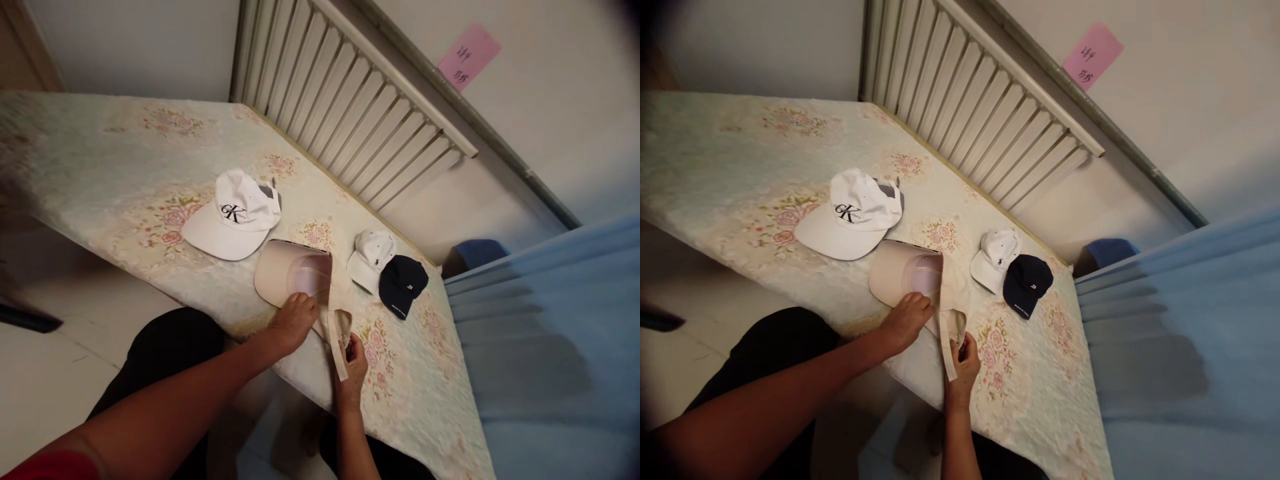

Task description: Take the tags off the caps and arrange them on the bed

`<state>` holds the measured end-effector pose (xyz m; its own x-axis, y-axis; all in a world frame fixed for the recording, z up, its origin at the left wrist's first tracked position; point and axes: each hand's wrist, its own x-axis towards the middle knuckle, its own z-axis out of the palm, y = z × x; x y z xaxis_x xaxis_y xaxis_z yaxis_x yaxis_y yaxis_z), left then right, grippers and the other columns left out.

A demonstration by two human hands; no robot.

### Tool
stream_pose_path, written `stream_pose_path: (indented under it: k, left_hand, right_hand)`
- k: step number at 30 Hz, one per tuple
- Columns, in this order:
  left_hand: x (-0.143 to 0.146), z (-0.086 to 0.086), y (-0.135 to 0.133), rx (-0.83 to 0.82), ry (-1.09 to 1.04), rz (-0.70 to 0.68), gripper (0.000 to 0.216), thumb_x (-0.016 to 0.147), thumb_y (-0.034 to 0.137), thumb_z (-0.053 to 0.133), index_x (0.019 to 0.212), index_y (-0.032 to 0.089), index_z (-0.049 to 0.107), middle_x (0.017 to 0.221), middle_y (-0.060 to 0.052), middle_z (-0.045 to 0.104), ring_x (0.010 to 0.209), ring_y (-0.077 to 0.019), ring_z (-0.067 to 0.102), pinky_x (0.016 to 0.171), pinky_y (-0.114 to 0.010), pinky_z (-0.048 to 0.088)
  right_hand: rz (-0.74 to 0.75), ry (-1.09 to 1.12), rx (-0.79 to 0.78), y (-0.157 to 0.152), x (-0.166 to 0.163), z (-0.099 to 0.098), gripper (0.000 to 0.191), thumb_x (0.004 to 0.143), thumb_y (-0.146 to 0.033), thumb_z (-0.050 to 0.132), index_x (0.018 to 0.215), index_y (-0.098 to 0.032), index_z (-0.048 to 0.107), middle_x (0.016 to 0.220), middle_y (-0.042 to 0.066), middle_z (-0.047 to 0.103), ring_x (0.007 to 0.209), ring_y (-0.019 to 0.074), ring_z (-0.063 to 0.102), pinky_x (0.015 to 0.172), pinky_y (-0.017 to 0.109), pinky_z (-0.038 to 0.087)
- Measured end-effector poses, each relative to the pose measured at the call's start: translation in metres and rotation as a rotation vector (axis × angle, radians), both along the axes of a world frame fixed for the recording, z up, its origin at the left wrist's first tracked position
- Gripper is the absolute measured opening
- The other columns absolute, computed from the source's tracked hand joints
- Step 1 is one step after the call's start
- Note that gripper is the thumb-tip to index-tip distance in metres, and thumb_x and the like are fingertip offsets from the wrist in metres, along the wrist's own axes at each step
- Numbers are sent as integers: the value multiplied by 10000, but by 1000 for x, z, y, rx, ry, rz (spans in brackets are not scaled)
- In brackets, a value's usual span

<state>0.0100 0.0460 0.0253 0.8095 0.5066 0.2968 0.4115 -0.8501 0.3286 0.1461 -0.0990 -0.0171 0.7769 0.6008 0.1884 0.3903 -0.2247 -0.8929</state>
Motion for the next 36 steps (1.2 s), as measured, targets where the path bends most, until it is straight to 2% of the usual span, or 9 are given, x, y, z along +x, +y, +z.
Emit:
stream_pose_path:
  k: [5,12,36]
  left_hand:
    - [0,1,1,-15,4,-13,196,900,116,445,913,130,640,935,-103,608,916,-238,498,823,-382,383]
    - [-1,2,1,-26,6,-13,212,893,92,436,891,131,644,923,-97,609,911,-237,503,819,-377,387]
    - [1,-5,3,18,-4,-19,185,908,137,449,891,142,633,917,-86,602,901,-231,497,810,-371,379]
  right_hand:
    - [7,-57,-34,-1,0,4,417,774,-458,638,1053,-150,604,896,52,660,809,202,588,738,301,440]
    - [-24,-106,-71,-1,-2,5,406,791,-426,607,1089,-151,599,980,79,658,885,219,586,797,321,432]
    - [-19,-119,-76,1,-4,10,386,791,-412,593,1076,-151,608,960,73,662,859,210,589,769,309,435]
